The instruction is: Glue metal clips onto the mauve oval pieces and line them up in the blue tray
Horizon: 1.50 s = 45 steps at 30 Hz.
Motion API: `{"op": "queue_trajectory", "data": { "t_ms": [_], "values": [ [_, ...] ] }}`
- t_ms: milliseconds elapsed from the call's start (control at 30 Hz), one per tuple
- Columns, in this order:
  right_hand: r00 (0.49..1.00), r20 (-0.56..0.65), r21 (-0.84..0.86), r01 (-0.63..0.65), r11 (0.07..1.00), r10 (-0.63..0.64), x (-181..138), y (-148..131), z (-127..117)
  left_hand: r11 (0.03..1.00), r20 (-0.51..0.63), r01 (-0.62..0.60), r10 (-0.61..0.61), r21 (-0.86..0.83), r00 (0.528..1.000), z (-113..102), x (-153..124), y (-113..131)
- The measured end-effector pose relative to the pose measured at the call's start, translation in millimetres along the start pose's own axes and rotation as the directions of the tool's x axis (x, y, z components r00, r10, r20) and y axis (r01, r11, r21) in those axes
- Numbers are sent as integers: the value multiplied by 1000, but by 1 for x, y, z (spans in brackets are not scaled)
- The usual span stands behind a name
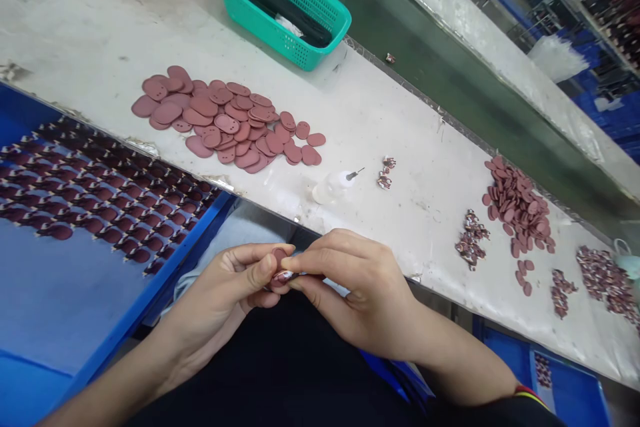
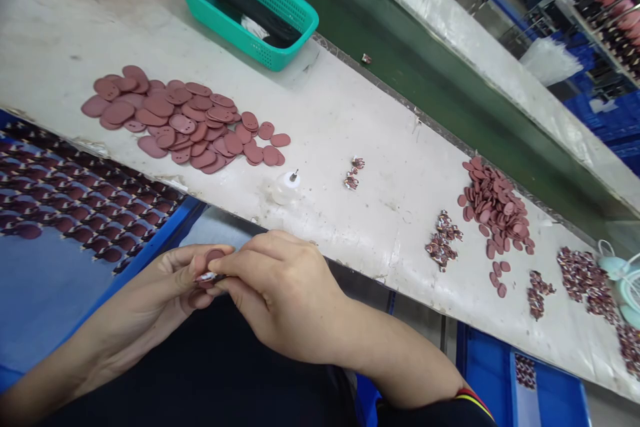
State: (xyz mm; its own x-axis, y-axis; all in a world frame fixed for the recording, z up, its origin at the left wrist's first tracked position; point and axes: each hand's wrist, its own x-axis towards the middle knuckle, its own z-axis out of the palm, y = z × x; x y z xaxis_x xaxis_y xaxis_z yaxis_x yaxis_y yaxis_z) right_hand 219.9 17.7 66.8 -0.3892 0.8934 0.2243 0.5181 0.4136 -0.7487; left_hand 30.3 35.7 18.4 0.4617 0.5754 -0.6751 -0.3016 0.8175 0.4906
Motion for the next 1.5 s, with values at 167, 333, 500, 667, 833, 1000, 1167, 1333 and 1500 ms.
{"op": "queue_trajectory", "data": {
  "t_ms": [167, 333, 500, 667, 833, 1000, 1167, 1333, 1500],
  "values": [
    [1000, -7, 4, -2, 1000, 2, 1, 1, 1, 1000, 9, -9, 9, 5, 1000, 0, -1, -1],
    [1000, -8, -8, 2, 1000, -3, 2, 0, 1, 1000, 29, -23, 23, -4, 999, -1, -1, 0],
    [1000, -11, -3, 12, 1000, -12, 5, -1, 1, 999, 48, -40, 40, -12, 998, 0, 0, 2],
    [998, 51, 12, 38, 999, -38, 8, -5, -4, 1000, 82, -16, 16, 0, 997, -3, 0, 3],
    [999, 43, 64, -27, 998, 25, 5, -8, -11, 999, 139, 31, -26, -34, 990, -9, -1, 4],
    [991, 49, 132, -131, 983, 126, 4, -6, -9, 995, 156, 29, -15, -93, 988, -14, 4, 2],
    [989, 55, 159, -145, 977, 138, 8, -6, -4, 997, 195, 4, 11, -75, 981, -13, 6, 2],
    [997, -11, 201, -77, 977, 81, 8, -4, 3, 998, 185, -32, 40, -49, 982, -16, 4, 2],
    [929, -346, -107, 96, 990, -128, 7, 1, 19, 986, 37, -166, 167, -30, 985, -17, 2, 2]
  ]
}}
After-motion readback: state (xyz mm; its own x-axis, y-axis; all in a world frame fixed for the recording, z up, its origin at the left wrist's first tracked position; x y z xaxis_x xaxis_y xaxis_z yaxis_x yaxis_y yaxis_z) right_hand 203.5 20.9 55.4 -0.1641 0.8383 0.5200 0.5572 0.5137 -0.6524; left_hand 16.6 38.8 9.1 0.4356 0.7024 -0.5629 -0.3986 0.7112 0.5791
